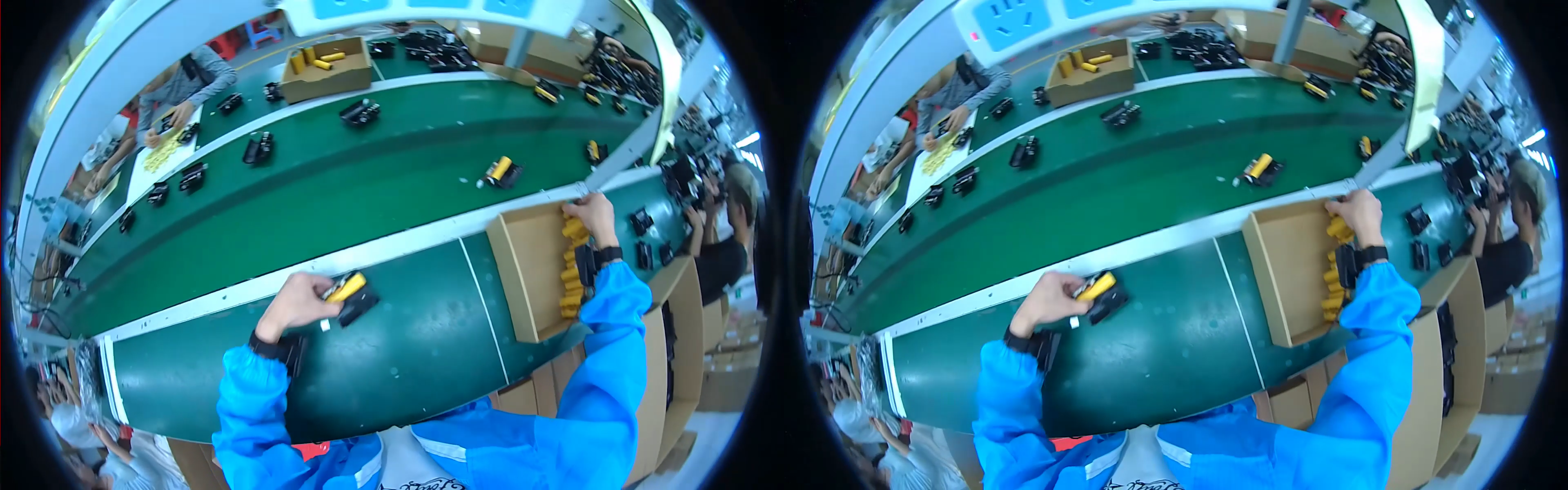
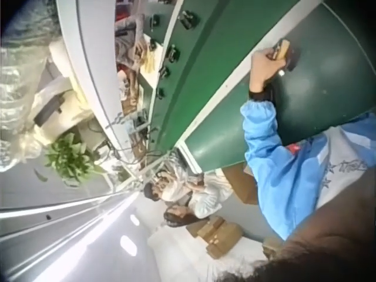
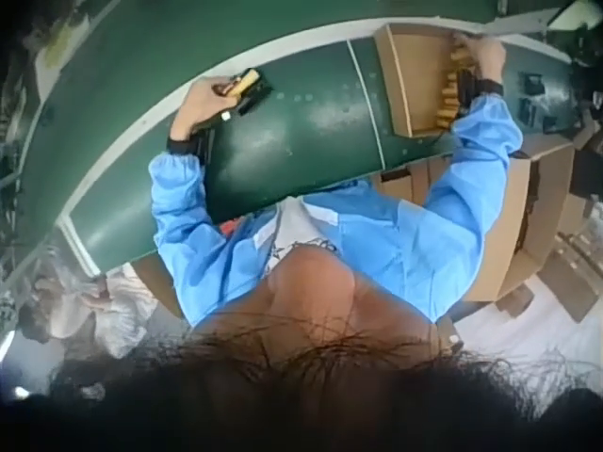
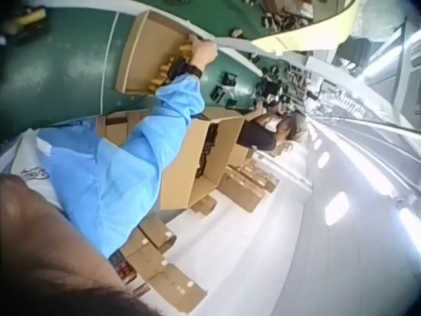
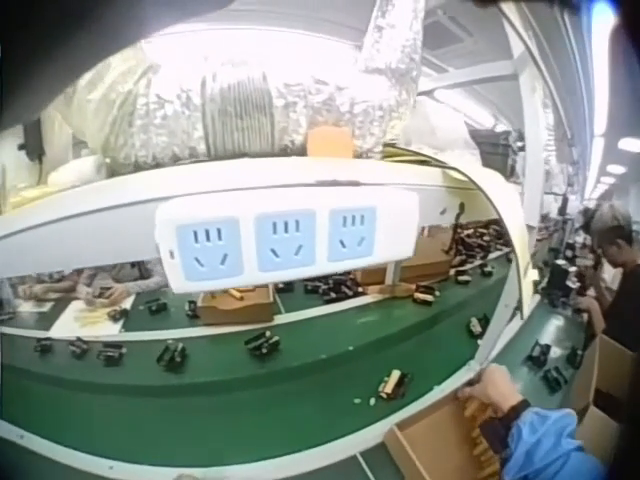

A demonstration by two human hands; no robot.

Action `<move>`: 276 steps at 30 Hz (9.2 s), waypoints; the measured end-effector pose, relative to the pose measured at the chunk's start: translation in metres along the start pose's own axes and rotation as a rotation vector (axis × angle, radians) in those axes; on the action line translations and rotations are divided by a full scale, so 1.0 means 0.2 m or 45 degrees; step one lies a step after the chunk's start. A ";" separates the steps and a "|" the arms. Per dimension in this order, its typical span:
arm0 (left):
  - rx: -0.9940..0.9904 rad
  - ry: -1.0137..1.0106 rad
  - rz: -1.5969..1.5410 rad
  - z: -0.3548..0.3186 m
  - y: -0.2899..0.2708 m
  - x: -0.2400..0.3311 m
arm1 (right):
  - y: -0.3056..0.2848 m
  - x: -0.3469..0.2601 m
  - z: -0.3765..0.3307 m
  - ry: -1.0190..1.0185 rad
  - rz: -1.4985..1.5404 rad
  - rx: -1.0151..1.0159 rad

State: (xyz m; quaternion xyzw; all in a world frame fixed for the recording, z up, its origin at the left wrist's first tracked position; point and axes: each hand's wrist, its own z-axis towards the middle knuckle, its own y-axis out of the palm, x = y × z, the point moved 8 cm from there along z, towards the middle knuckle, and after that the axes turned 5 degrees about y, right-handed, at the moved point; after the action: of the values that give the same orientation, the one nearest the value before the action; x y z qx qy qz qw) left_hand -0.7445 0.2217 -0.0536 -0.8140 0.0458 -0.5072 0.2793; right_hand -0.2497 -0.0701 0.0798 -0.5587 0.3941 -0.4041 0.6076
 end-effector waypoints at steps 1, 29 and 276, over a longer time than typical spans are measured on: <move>0.090 0.033 -0.015 0.07 -0.05 0.01 | 0.02 -0.01 0.01 -0.033 0.019 0.001; 0.179 0.420 0.904 1.24 -0.70 0.32 | 0.06 -0.81 -1.35 -0.071 2.179 -0.774; -0.356 0.774 0.114 -0.85 0.16 0.22 | 0.39 -0.56 -3.00 -0.874 -0.213 -1.636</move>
State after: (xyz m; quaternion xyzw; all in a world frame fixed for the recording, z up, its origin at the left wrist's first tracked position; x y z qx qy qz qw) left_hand -0.8614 0.1098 0.0213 -0.6532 0.2317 -0.7028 0.1604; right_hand -0.8440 -0.1786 -0.0335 -0.9281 0.2968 0.0595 0.2166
